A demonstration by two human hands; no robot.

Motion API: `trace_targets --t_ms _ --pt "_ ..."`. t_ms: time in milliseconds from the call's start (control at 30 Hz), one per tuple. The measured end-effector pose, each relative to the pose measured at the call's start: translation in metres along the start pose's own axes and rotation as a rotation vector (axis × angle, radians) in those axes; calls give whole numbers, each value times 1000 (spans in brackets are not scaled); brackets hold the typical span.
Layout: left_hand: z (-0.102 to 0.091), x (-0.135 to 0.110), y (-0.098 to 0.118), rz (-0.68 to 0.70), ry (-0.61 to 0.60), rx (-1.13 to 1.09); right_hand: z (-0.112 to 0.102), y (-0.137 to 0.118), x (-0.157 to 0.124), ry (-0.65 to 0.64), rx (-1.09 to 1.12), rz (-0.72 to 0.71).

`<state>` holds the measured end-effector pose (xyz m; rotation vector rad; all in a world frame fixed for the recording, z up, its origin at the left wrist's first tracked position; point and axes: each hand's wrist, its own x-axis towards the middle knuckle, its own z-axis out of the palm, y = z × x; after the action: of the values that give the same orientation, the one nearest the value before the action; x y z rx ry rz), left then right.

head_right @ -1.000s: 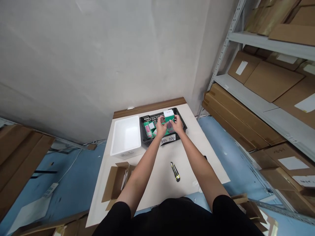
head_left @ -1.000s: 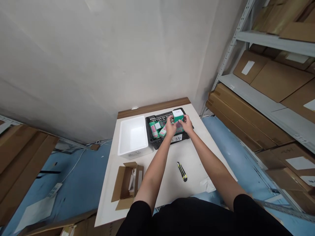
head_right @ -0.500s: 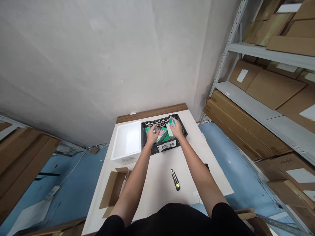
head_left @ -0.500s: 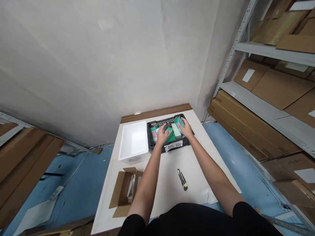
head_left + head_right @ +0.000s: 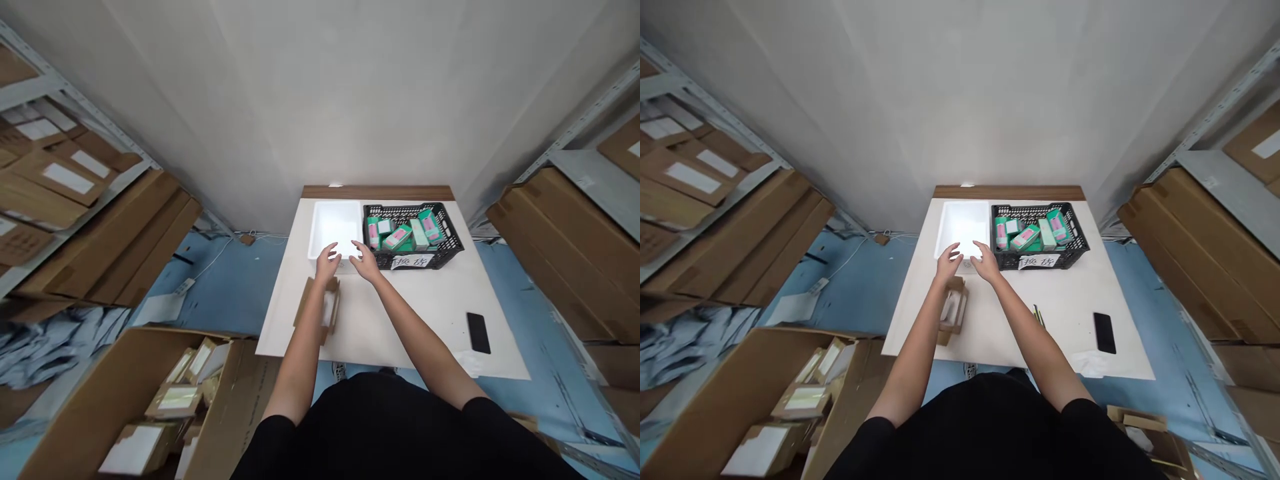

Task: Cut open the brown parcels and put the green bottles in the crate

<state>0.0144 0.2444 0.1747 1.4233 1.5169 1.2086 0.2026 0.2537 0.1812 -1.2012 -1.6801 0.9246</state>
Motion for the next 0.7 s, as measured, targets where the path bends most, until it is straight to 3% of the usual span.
trace_targets --t_ms 100,200,333,433,500,700 --pt "-54 -34 -47 -73 -67 59 70 -5 -26 -93 38 46" --pt "-96 -77 -94 -119 -263 198 127 -3 -59 -242 8 63" --pt "-128 -132 -146 -181 -538 479 160 14 -114 -568 -295 167" --pt "-128 -158 -168 -127 -706 595 160 31 -156 -666 -557 318" --pt "-120 -168 -175 -69 -748 636 159 37 -181 -676 -657 363" --pt "-91 -185 -174 -28 -669 703 160 39 -219 -554 -800 427"
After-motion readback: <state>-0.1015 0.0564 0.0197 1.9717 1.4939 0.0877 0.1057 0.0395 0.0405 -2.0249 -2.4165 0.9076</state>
